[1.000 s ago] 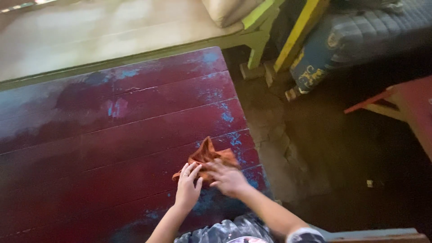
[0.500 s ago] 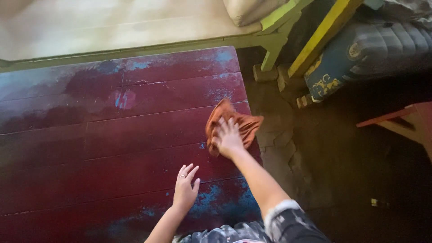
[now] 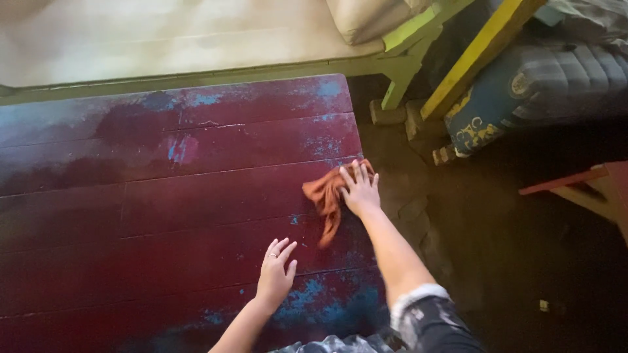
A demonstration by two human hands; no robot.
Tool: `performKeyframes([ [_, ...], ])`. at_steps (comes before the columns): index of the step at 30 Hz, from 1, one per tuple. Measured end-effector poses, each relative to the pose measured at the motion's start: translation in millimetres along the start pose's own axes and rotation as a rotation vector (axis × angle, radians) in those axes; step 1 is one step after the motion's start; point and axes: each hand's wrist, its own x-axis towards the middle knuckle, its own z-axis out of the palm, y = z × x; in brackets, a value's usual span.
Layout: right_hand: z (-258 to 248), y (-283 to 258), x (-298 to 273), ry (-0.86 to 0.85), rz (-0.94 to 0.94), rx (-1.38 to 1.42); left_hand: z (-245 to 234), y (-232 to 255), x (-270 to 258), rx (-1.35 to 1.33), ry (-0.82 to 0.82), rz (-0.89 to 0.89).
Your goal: The person wipes a maroon wooden table with a brown cloth, moving the cloth back and forth across the surface. A cat walks by and the person briefly touches it before resuming wiping.
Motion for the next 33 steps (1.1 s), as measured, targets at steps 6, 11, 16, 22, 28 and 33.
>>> performKeyframes([
  [6,-16.1,-96.0,4.8,-0.098,0.130,0.080,0.5,-10.6,-0.6,-0.036,0.045,0.007],
  [11,4.3,-129.4,-89.0,0.151,-0.568,0.167,2.1,-30.3,1.1,-0.040,0.156,0.003],
  [16,25.9,-42.7,-49.7,0.259,-0.492,0.106,-17.9,-30.8,-4.8,-0.034,0.129,-0.027],
  [22,16.9,-16.5,60.9,0.063,-0.010,0.088,-30.3,-26.5,-12.9,-0.033,0.123,-0.050],
  [28,-40.5,-178.6,-10.9,-0.069,-0.099,0.107,-30.7,-29.3,-15.4,-0.043,0.185,-0.018],
  [33,4.6,-176.9,-112.5,0.197,-0.652,0.291,-33.9,-29.9,-8.4,-0.059,0.224,-0.018],
])
